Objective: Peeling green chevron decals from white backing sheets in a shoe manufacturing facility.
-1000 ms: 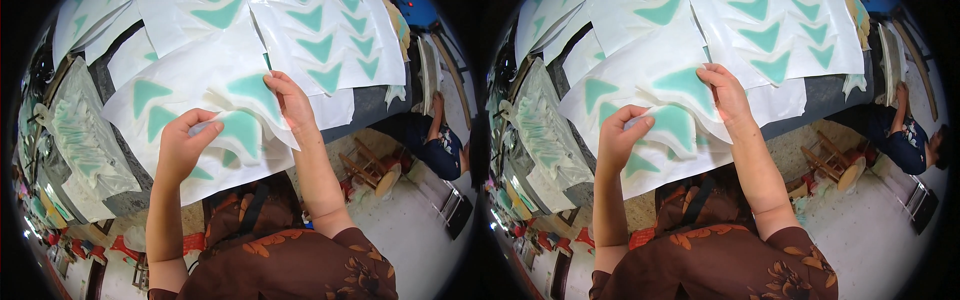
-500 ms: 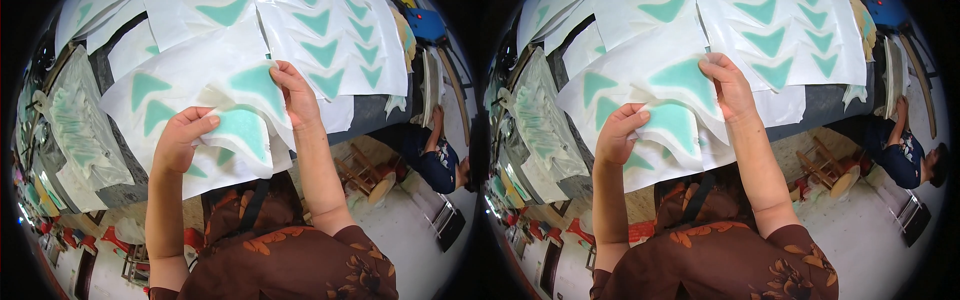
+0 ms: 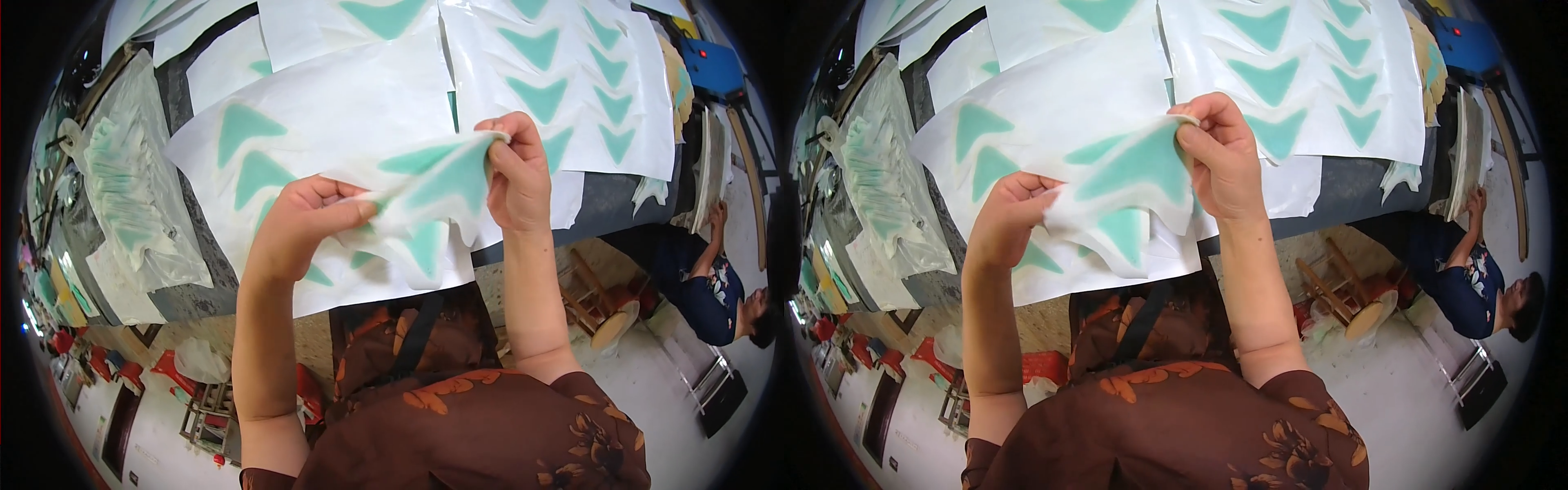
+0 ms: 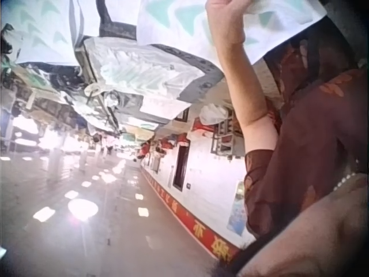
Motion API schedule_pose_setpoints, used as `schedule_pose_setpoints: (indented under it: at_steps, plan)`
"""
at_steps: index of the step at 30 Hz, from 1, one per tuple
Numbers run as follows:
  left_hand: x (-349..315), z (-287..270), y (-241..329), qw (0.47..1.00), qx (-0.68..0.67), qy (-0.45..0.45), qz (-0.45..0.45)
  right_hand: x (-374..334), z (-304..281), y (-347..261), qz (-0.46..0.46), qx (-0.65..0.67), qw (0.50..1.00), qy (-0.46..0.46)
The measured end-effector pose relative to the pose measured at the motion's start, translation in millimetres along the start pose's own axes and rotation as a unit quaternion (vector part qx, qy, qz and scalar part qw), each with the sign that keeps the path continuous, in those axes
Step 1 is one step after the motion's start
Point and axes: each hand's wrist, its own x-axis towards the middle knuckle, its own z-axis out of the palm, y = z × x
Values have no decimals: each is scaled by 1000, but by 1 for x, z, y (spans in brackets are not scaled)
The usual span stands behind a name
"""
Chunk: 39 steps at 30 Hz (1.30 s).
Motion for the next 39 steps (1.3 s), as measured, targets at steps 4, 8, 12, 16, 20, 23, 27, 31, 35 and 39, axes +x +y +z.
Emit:
schedule_pose_setpoints:
  at_steps: [4,8,12,16,20,23,27,31,35,39]
  plan:
    - [-11,13,15,999,37,-16,5,-9,-5,-8,-7,1,995,-103]
    - [-16,7,15,979,196,-45,20,-10,-1,-26,54,-168,969,-171]
    - [-19,1,14,952,296,-70,46,-7,9,-22,136,-331,915,-186]
    - [-16,-12,12,954,285,-73,50,-2,5,-5,163,-293,925,-179]
    - [-21,-28,5,958,279,-62,12,-8,5,11,142,-301,932,-146]
    - [-41,-47,-5,968,249,-36,1,-15,2,16,129,-333,927,-113]
    - [-83,-82,-10,987,150,48,-4,-24,-29,5,53,-282,956,56]
    - [-113,-108,-30,984,90,147,54,-46,-35,-10,78,-189,971,127]
    - [-122,-127,-60,985,40,143,92,-62,-1,32,154,-376,910,-80]
    - [-82,-135,-84,975,-188,15,115,-59,20,71,87,-562,817,-96]
